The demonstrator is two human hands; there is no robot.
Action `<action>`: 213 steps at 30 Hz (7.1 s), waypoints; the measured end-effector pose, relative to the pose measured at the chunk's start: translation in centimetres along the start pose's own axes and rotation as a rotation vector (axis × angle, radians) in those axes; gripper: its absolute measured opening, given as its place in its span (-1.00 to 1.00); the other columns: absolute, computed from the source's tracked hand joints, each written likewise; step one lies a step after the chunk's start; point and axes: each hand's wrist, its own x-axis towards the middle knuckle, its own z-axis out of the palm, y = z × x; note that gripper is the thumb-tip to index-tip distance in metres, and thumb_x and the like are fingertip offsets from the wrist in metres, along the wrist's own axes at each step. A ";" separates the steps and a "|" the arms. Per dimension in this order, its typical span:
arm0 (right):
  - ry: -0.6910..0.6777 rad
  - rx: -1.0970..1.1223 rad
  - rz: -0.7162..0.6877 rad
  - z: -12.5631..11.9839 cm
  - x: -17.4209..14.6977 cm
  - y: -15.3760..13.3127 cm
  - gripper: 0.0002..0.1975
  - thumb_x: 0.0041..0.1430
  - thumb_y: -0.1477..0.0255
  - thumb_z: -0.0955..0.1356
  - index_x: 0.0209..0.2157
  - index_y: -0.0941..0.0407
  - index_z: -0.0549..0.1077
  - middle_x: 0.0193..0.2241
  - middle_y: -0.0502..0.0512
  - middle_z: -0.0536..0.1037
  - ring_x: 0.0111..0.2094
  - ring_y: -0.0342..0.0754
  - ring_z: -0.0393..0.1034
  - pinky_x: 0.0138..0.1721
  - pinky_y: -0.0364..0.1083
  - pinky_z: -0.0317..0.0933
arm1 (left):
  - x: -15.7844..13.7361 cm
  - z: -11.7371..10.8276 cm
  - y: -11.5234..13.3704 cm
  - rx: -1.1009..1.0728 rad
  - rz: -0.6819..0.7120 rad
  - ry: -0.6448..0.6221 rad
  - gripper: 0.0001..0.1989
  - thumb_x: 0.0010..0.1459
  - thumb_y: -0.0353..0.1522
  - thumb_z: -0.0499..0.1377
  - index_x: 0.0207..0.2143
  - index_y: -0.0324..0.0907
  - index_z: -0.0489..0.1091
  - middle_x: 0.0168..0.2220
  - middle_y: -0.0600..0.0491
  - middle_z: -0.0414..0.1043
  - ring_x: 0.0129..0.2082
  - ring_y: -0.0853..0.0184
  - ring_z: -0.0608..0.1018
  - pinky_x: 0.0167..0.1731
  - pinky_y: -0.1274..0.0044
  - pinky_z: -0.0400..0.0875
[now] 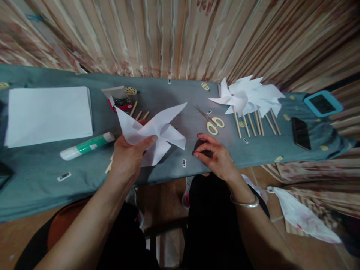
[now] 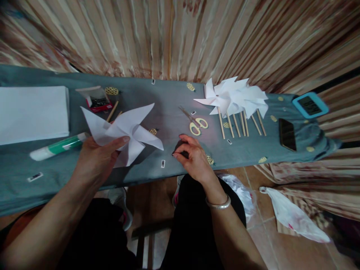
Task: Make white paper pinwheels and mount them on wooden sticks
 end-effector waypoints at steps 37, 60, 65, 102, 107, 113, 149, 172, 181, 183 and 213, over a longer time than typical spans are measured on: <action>0.302 0.169 -0.153 1.7 0.7 -6.7 -0.91 0.16 0.47 0.38 -0.34 -0.02 0.53 0.25 -0.06 0.28 0.37 0.10 -0.09 0.32 0.24 -0.11 | -1.4 2.2 -1.4 -0.025 -0.018 -0.150 -0.36 -0.37 -0.40 0.48 -0.13 -0.27 0.43 -0.41 0.11 0.54 -0.45 0.38 0.53 -0.37 0.55 0.44; 0.270 0.313 -0.052 2.0 0.8 -6.4 -0.92 0.12 0.46 0.42 -0.37 -0.03 0.54 0.13 -0.03 0.36 0.31 0.12 0.05 0.31 0.25 -0.08 | -1.6 1.9 -1.4 -0.077 -0.048 -0.200 -0.41 -0.38 -0.40 0.48 -0.18 -0.25 0.45 -0.38 0.11 0.54 -0.43 0.40 0.52 -0.36 0.57 0.43; 0.276 0.293 -0.050 2.0 0.8 -6.4 -0.93 0.12 0.46 0.41 -0.36 -0.03 0.53 0.15 -0.03 0.35 0.30 0.11 0.06 0.30 0.25 -0.08 | -1.5 1.9 -1.5 -0.089 -0.038 -0.201 -0.42 -0.38 -0.42 0.48 -0.19 -0.26 0.45 -0.39 0.12 0.53 -0.43 0.42 0.52 -0.36 0.58 0.43; 0.215 0.460 0.018 2.2 1.1 -6.3 -0.96 0.08 0.44 0.43 -0.42 -0.01 0.53 0.03 0.01 0.48 0.13 0.05 0.31 0.26 0.20 0.04 | -1.6 1.6 -1.5 -0.027 -0.061 -0.202 -0.42 -0.29 -0.42 0.43 -0.10 -0.25 0.45 -0.38 0.12 0.53 -0.41 0.38 0.53 -0.31 0.52 0.43; 0.213 0.451 0.013 2.2 1.1 -6.5 -0.95 0.08 0.46 0.42 -0.42 0.00 0.53 0.01 0.01 0.48 0.11 0.05 0.32 0.26 0.21 0.03 | -1.6 1.7 -1.7 -0.047 -0.077 -0.210 -0.40 -0.31 -0.41 0.43 -0.11 -0.24 0.44 -0.37 0.10 0.54 -0.40 0.36 0.54 -0.29 0.50 0.45; 0.223 0.459 0.030 2.3 0.9 -6.5 -0.94 0.07 0.47 0.42 -0.41 0.01 0.53 0.08 0.01 0.44 0.17 0.07 0.27 0.28 0.22 -0.02 | -1.6 1.6 -1.8 -0.044 -0.068 -0.196 -0.37 -0.33 -0.41 0.44 -0.10 -0.24 0.43 -0.36 0.11 0.53 -0.40 0.37 0.54 -0.30 0.51 0.45; 0.311 0.496 0.173 2.4 1.3 -6.2 -0.19 -0.10 0.31 0.51 0.20 0.04 0.20 0.22 0.22 0.31 0.23 0.11 0.20 0.25 0.17 0.10 | -1.7 1.2 -1.0 0.102 -0.035 -0.225 -0.30 -0.25 -0.37 0.47 0.02 -0.20 0.39 -0.35 0.12 0.53 -0.39 0.38 0.56 -0.34 0.55 0.48; -0.063 0.889 0.313 0.7 2.1 -5.8 -0.30 -0.16 0.46 0.50 0.09 0.03 0.34 -0.42 -0.06 0.57 -0.45 -0.12 0.45 -0.40 -0.10 0.39 | -1.7 0.6 -1.4 0.307 0.003 -0.283 -0.27 -0.20 -0.29 0.42 0.09 -0.24 0.37 -0.31 0.04 0.54 -0.36 0.30 0.54 -0.32 0.49 0.44; -0.052 0.846 0.335 0.9 2.0 -6.0 -0.31 -0.15 0.44 0.49 0.09 0.09 0.34 -0.43 -0.04 0.59 -0.47 -0.13 0.44 -0.43 -0.10 0.33 | -1.8 0.9 -1.2 0.333 0.007 -0.242 -0.30 -0.19 -0.30 0.39 0.07 -0.24 0.37 -0.32 0.06 0.53 -0.36 0.33 0.52 -0.32 0.53 0.42; -0.048 0.845 0.336 0.9 2.0 -6.0 -0.32 -0.14 0.43 0.49 0.09 0.09 0.34 -0.42 -0.04 0.60 -0.46 -0.14 0.44 -0.42 -0.11 0.33 | -1.9 1.0 -1.0 0.339 -0.002 -0.231 -0.30 -0.20 -0.31 0.38 0.07 -0.25 0.37 -0.33 0.07 0.53 -0.37 0.32 0.52 -0.32 0.53 0.43; -0.005 0.832 0.305 1.2 1.7 -6.3 -0.38 -0.09 0.40 0.49 0.07 0.04 0.35 -0.27 0.02 0.61 -0.27 -0.05 0.52 -0.23 -0.02 0.44 | -1.7 0.9 -1.1 0.317 0.048 -0.218 -0.30 -0.23 -0.32 0.42 0.04 -0.25 0.38 -0.32 0.07 0.51 -0.37 0.35 0.53 -0.37 0.56 0.39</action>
